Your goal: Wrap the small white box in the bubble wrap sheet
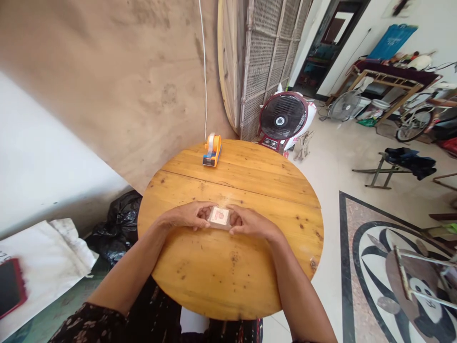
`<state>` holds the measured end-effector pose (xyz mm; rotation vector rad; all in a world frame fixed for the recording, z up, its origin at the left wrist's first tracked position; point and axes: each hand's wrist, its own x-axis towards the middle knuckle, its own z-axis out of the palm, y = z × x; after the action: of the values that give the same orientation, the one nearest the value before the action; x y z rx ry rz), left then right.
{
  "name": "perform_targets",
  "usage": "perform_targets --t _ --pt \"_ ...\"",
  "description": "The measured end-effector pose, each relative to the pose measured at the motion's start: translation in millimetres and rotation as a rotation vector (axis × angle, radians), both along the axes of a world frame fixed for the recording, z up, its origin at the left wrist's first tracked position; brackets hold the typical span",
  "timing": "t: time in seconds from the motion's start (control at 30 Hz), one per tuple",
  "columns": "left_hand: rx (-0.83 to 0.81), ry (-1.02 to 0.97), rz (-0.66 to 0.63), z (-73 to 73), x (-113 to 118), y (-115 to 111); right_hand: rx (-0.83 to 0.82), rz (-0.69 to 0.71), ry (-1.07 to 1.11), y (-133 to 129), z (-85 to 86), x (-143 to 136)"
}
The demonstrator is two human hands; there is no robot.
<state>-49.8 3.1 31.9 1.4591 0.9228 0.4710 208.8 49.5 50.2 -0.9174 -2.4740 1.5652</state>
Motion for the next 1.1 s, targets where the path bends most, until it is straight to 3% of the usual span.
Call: perform_targets --t 0.07,0.17,0.27,0.37,0.5,0.6,0.73,0.97,1.1 --pt "0.0 0.022 -0.007 5.4 -2 -2 -0.165 -0.019 0.116 6 1.9 6" --pt "0.066 0.116 0.016 16.1 -6 -10 -0.23 -0.124 0.21 6 3.5 11" --pt "0.177 0.172 0.252 19.0 -8 -23 -0.176 -0.463 0.324 -3 -3.2 5" --pt "0.235 0.038 0.588 6.2 3 -37 -0.171 -0.79 0.509 -19 -18.3 -14" --pt "0.213 -0.129 0.707 -20.4 38 -47 -0.218 -1.046 0.692 -39 -39.4 -50" --pt "0.174 -0.25 0.766 -29.7 64 -46 -0.141 -1.059 0.72 -50 -50.2 -72" --pt "0.157 -0.286 0.815 -26.9 81 -46 0.03 -1.061 0.63 -58 -57.9 -88" --pt "0.161 -0.261 0.784 -22.5 83 -51 0.086 -1.103 0.55 -66 -63.4 -101" --pt "0.189 -0.255 0.767 -24.4 79 -58 0.12 -1.007 0.526 -70 -60.2 -91"
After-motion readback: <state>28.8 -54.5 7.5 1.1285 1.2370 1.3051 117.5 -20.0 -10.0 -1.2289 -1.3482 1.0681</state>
